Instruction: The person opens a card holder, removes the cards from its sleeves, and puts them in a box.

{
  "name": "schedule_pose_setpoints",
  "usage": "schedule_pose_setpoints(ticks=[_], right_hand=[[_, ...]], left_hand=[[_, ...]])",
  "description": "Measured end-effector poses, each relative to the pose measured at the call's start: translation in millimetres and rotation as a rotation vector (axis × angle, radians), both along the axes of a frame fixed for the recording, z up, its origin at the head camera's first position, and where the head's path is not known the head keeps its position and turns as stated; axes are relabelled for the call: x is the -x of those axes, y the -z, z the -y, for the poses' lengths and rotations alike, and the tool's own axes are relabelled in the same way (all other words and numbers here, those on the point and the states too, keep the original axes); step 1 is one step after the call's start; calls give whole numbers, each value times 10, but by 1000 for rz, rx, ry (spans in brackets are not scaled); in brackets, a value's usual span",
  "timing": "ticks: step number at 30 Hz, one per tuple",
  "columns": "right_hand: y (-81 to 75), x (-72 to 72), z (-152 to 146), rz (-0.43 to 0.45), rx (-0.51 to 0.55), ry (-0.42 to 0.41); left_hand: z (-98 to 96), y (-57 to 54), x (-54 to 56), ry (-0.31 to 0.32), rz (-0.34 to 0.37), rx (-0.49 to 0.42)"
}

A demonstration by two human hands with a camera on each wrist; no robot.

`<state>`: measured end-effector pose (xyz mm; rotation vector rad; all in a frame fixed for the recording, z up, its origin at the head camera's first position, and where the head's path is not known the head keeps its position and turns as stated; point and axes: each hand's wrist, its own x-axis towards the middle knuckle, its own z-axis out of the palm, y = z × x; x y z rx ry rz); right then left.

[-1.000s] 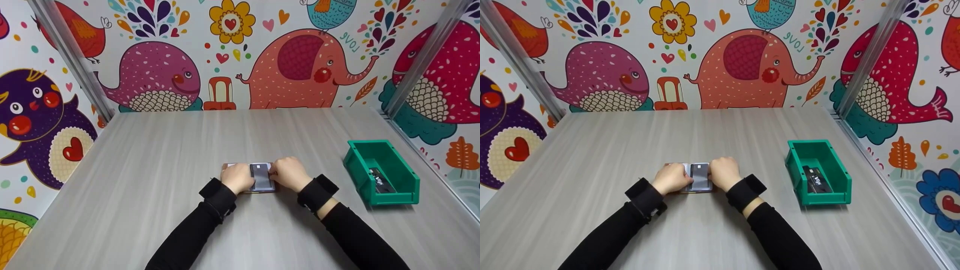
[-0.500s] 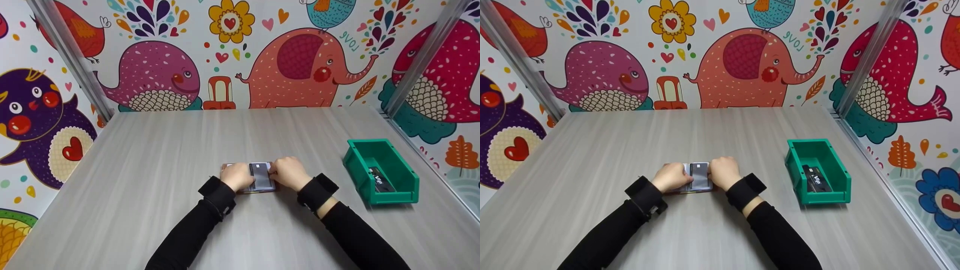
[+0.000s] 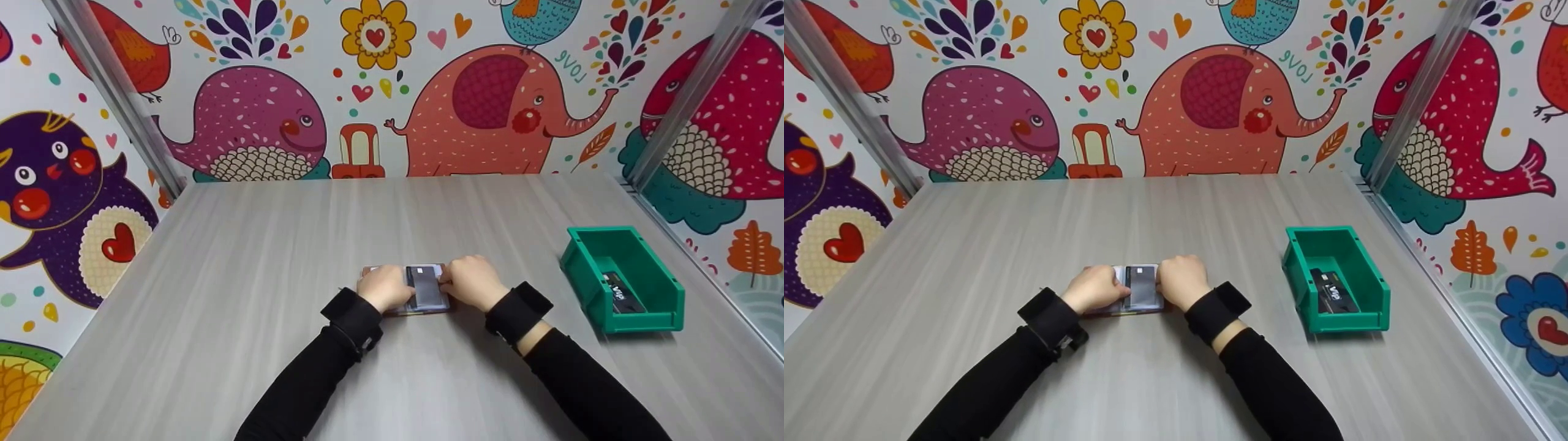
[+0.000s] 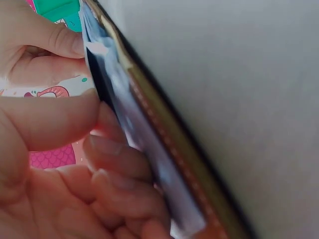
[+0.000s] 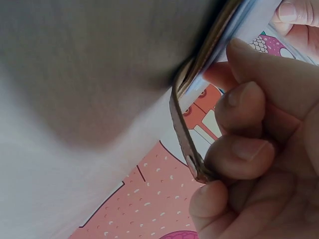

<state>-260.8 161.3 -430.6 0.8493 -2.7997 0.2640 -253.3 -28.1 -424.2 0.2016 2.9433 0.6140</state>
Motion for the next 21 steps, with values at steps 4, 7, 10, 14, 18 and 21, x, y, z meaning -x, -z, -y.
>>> schedule_pose_setpoints(ticks=[4,7,10,14,18,21], right_hand=[[1,-1,-1,-8,-3,-6],[1,-1,-1,-21,-9,-16],[4,3,3,-24,-14,-18],[2,4,8,-18,-18,-15],[1,5,11,-14,-20,-17],[6,6,9,-12,-15,-17]], left_hand=[[22,-4,-4,-2,3,-6],[44,-12,-10,-17,12,-23],[72,-21,-12,-32,25,-39],[107,-40,-8,-29,34,-49],[139,-41,9,-9,38,-59],[163,-38,22,6,47,-71]])
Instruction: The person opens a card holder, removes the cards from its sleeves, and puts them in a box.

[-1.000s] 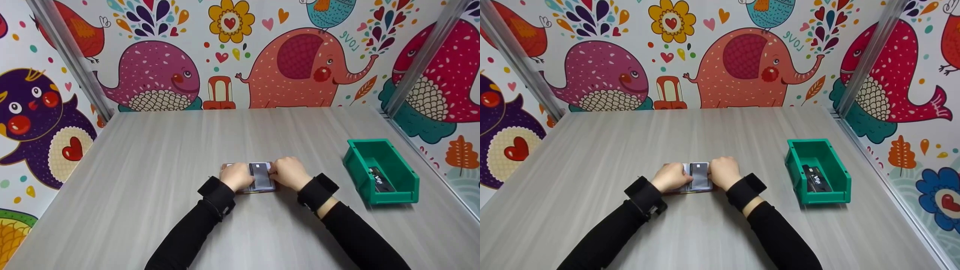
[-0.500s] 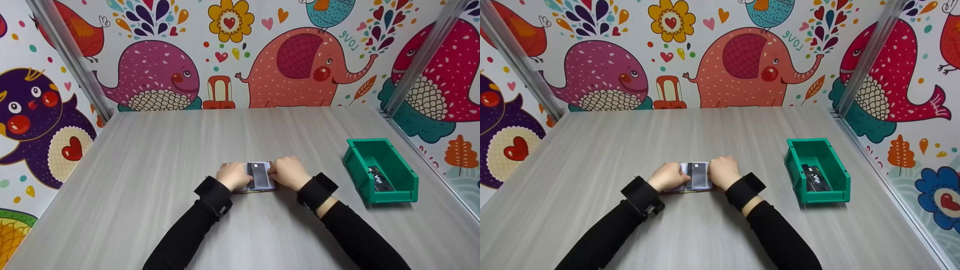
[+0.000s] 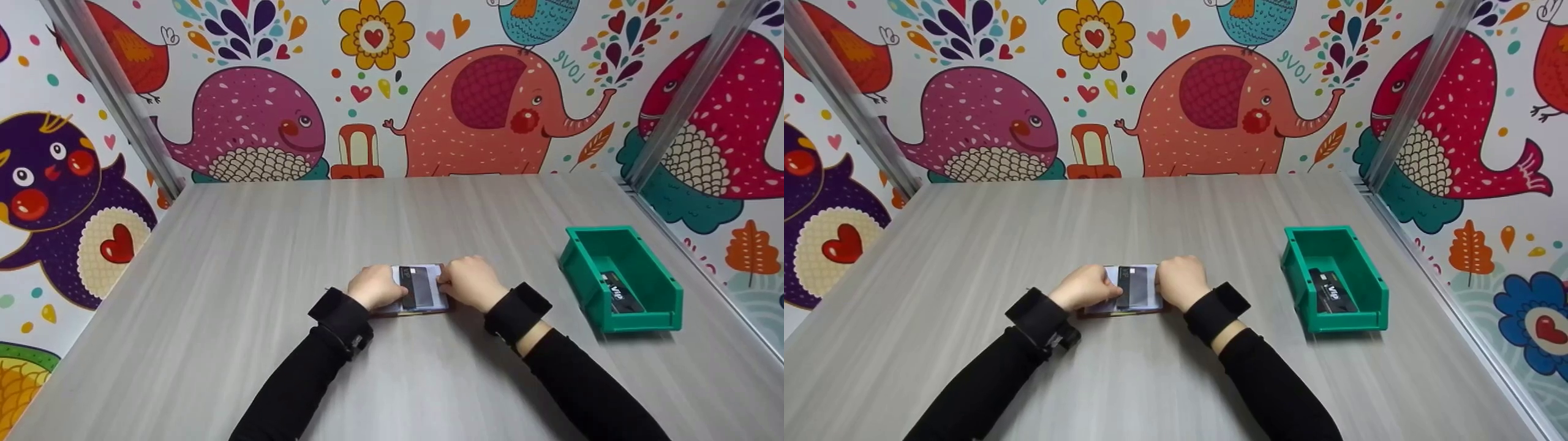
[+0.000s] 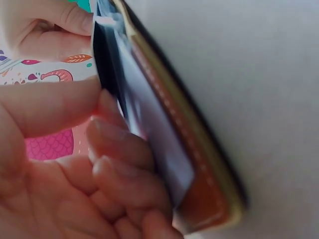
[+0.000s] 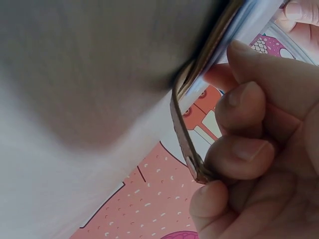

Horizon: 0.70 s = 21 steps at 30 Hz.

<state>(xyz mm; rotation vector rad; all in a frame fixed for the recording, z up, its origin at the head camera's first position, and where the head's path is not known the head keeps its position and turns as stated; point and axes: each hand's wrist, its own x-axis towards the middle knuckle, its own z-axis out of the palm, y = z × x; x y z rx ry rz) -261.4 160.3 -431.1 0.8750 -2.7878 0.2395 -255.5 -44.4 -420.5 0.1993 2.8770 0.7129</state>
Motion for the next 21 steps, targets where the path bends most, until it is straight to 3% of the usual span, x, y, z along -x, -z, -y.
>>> schedule_pose_setpoints(ticks=[21], right_hand=[[31,-3,-16,-56,17,-15]], left_hand=[[245,-36,-10,17,43,-147]])
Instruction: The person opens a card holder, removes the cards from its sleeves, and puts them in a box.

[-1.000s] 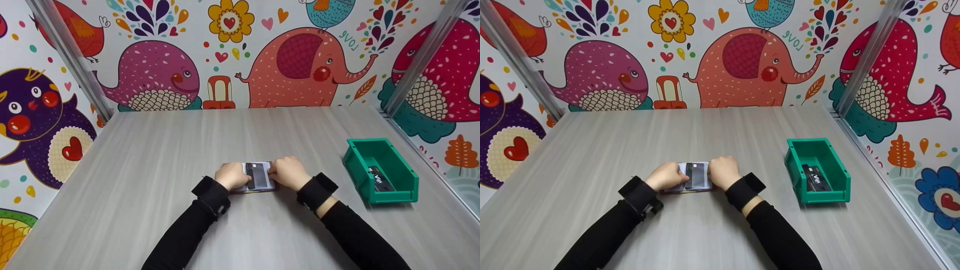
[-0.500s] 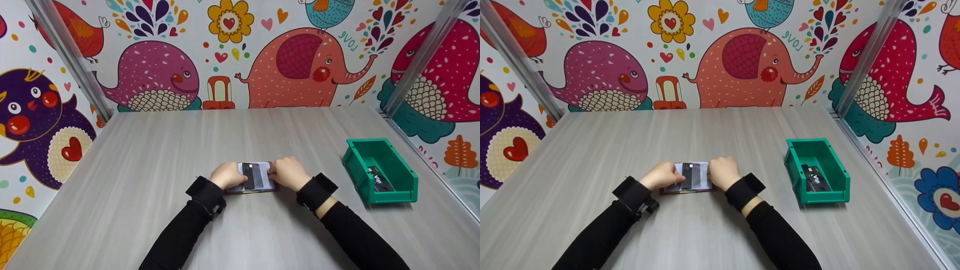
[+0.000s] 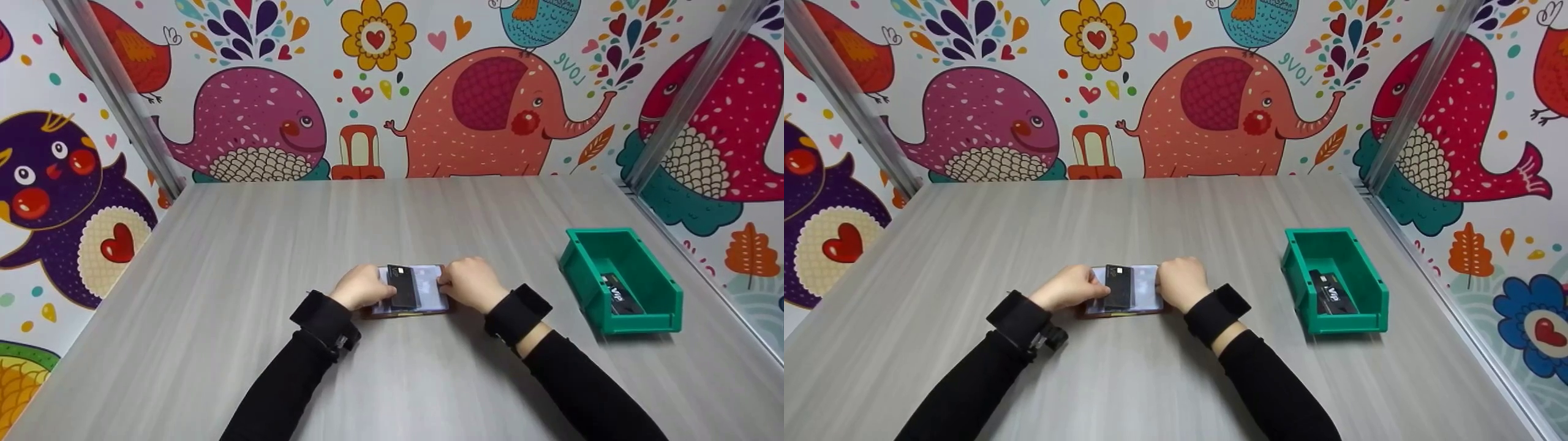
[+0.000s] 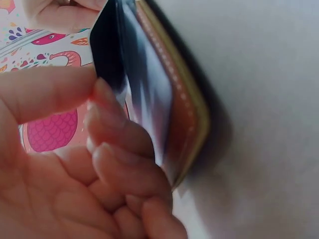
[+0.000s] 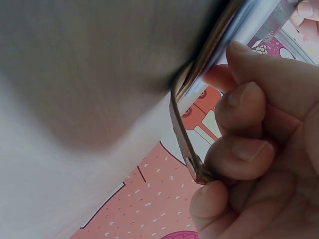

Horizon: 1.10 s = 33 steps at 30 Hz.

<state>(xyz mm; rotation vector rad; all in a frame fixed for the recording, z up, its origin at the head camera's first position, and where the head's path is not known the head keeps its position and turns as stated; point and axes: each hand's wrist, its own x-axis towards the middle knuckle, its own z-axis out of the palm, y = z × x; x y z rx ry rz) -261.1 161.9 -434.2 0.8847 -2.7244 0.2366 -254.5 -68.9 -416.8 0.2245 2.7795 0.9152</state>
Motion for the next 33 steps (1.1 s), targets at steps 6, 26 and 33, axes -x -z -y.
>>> schedule_pose_setpoints(ticks=[6,26,33], right_hand=[[6,-2,-1,-13,14,-2],[5,-13,-2,38,30,15],[21,-13,-43,41,55,-8]], left_hand=[[39,-9,1,-25,36,-57],[132,-124,-36,17,-25,-149],[116,-168,-61,34,-24,-183]])
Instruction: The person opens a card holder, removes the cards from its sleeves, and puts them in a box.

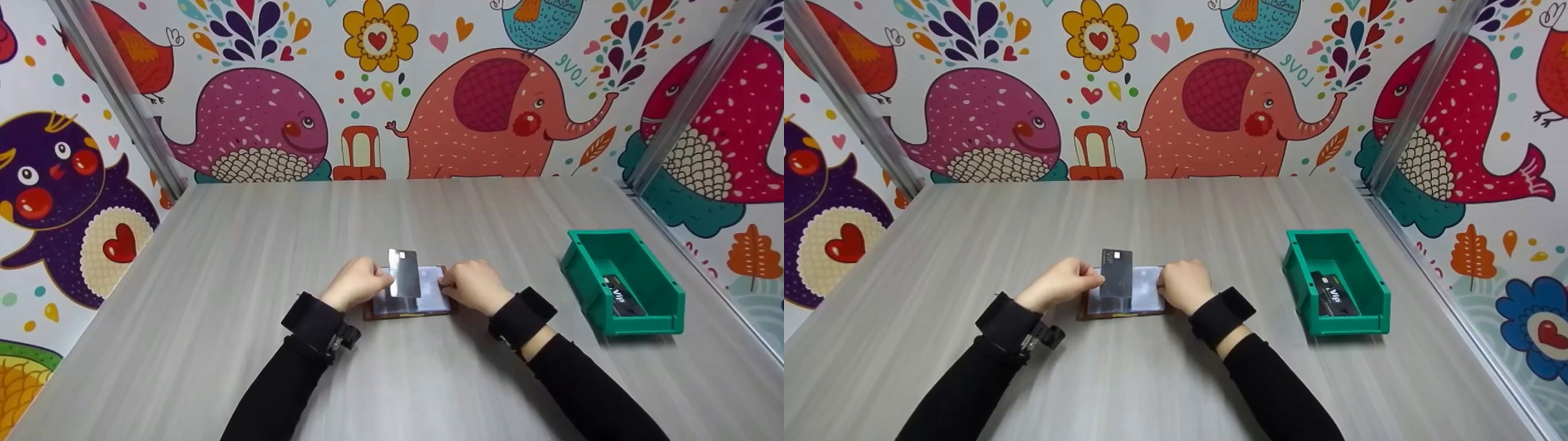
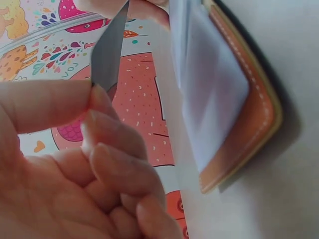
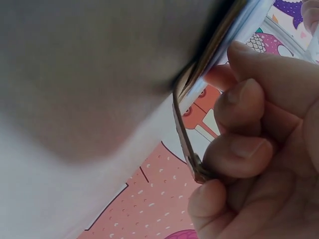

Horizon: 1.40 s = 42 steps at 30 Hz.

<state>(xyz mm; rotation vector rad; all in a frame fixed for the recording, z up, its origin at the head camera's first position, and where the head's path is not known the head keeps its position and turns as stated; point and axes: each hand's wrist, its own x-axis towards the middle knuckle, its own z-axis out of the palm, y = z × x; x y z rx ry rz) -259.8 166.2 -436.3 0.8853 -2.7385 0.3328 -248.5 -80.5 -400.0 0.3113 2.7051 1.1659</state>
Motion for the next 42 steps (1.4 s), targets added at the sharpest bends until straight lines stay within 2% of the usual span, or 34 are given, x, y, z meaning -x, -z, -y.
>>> schedule_pose_setpoints(ticks=[5,13,21,29,42], right_hand=[[16,-1,-42,17,26,-22],[-28,-37,-118,19,120,-20],[-124,-73,-109,-58,208,-16],[-205,-129,-56,-26,226,-14],[-207,-149,-29,-34,230,-63]], left_hand=[[-10,-9,-17,8,-13,-13],[-47,-16,-39,10,16,-39],[-74,-38,-59,47,-35,-55],[-114,-36,-63,79,-70,-70],[-196,-43,-75,106,-103,-77]])
